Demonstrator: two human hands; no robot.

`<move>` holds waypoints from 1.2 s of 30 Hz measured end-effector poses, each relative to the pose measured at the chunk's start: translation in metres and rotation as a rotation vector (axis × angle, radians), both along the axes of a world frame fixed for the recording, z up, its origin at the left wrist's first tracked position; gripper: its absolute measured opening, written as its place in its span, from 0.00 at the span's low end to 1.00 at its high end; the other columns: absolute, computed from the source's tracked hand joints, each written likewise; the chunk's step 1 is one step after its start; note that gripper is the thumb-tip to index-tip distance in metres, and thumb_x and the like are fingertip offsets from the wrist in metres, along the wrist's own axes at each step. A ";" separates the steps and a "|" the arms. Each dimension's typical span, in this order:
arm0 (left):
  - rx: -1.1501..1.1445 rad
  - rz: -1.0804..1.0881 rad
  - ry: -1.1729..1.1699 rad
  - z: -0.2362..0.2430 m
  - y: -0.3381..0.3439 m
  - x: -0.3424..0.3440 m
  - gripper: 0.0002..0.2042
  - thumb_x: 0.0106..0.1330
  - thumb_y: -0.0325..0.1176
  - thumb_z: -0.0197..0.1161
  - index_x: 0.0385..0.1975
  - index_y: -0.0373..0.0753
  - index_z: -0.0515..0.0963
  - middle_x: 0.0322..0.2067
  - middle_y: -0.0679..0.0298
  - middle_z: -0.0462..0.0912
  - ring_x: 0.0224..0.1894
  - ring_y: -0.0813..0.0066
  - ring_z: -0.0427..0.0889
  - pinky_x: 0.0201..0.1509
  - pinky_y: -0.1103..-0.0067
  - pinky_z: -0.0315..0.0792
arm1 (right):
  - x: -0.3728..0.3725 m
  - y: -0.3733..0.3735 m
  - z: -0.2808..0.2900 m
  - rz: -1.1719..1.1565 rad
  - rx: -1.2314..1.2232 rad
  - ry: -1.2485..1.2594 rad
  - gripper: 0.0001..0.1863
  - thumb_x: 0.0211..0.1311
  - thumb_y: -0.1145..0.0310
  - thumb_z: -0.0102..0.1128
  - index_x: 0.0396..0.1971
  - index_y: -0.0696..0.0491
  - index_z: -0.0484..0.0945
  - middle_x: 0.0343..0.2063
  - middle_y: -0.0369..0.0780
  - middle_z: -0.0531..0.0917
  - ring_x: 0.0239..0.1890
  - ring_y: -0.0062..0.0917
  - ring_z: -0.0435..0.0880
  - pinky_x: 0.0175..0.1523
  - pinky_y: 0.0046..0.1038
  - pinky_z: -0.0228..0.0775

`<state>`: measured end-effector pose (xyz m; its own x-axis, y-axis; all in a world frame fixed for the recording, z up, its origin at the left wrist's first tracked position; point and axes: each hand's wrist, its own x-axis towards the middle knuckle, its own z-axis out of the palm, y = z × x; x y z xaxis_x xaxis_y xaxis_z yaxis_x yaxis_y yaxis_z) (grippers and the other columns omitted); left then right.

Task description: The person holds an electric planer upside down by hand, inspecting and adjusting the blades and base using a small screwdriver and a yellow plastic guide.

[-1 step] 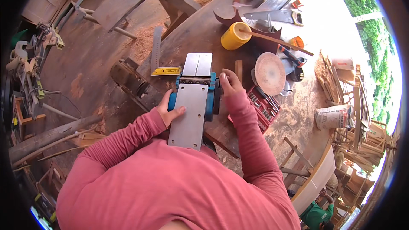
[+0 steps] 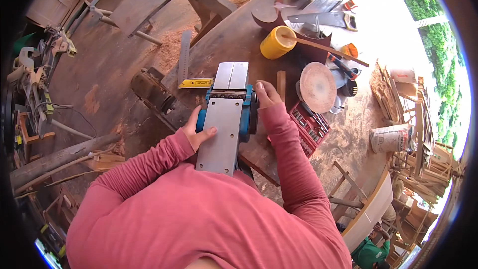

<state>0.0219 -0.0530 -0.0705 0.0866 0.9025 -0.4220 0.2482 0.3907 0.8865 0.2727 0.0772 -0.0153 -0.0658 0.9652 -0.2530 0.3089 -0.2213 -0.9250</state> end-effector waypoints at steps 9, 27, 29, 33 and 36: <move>0.118 -0.035 -0.012 -0.012 0.003 0.016 0.59 0.61 0.60 0.75 0.82 0.37 0.44 0.68 0.38 0.68 0.72 0.46 0.70 0.76 0.59 0.63 | -0.016 0.004 -0.039 0.092 0.229 -0.250 0.18 0.72 0.63 0.56 0.53 0.59 0.83 0.44 0.52 0.86 0.46 0.47 0.84 0.55 0.42 0.75; 0.498 -0.389 1.143 -0.035 0.096 -0.079 0.39 0.67 0.57 0.69 0.74 0.45 0.67 0.72 0.56 0.68 0.74 0.51 0.65 0.77 0.56 0.57 | -0.007 0.010 -0.001 0.340 0.544 -0.609 0.13 0.66 0.78 0.58 0.49 0.62 0.82 0.56 0.51 0.83 0.53 0.44 0.82 0.56 0.42 0.77; 0.604 -0.346 1.120 -0.038 0.109 -0.079 0.35 0.66 0.54 0.71 0.71 0.46 0.72 0.66 0.58 0.74 0.70 0.52 0.69 0.74 0.56 0.62 | -0.006 0.013 -0.002 0.386 0.697 -0.643 0.14 0.66 0.77 0.59 0.49 0.63 0.82 0.56 0.51 0.83 0.53 0.44 0.82 0.57 0.42 0.76; 0.525 -0.411 0.984 -0.038 0.126 -0.085 0.25 0.66 0.48 0.72 0.60 0.43 0.79 0.52 0.60 0.81 0.63 0.56 0.76 0.66 0.62 0.71 | -0.003 0.019 -0.013 0.354 0.798 -0.608 0.14 0.68 0.75 0.58 0.50 0.63 0.81 0.54 0.51 0.83 0.53 0.42 0.82 0.59 0.40 0.75; 0.510 -0.421 0.983 -0.039 0.129 -0.100 0.25 0.69 0.50 0.70 0.57 0.40 0.78 0.52 0.57 0.81 0.59 0.56 0.78 0.64 0.62 0.72 | -0.021 0.019 0.002 0.028 0.142 -0.191 0.16 0.71 0.72 0.55 0.53 0.62 0.81 0.53 0.50 0.83 0.55 0.39 0.81 0.60 0.39 0.74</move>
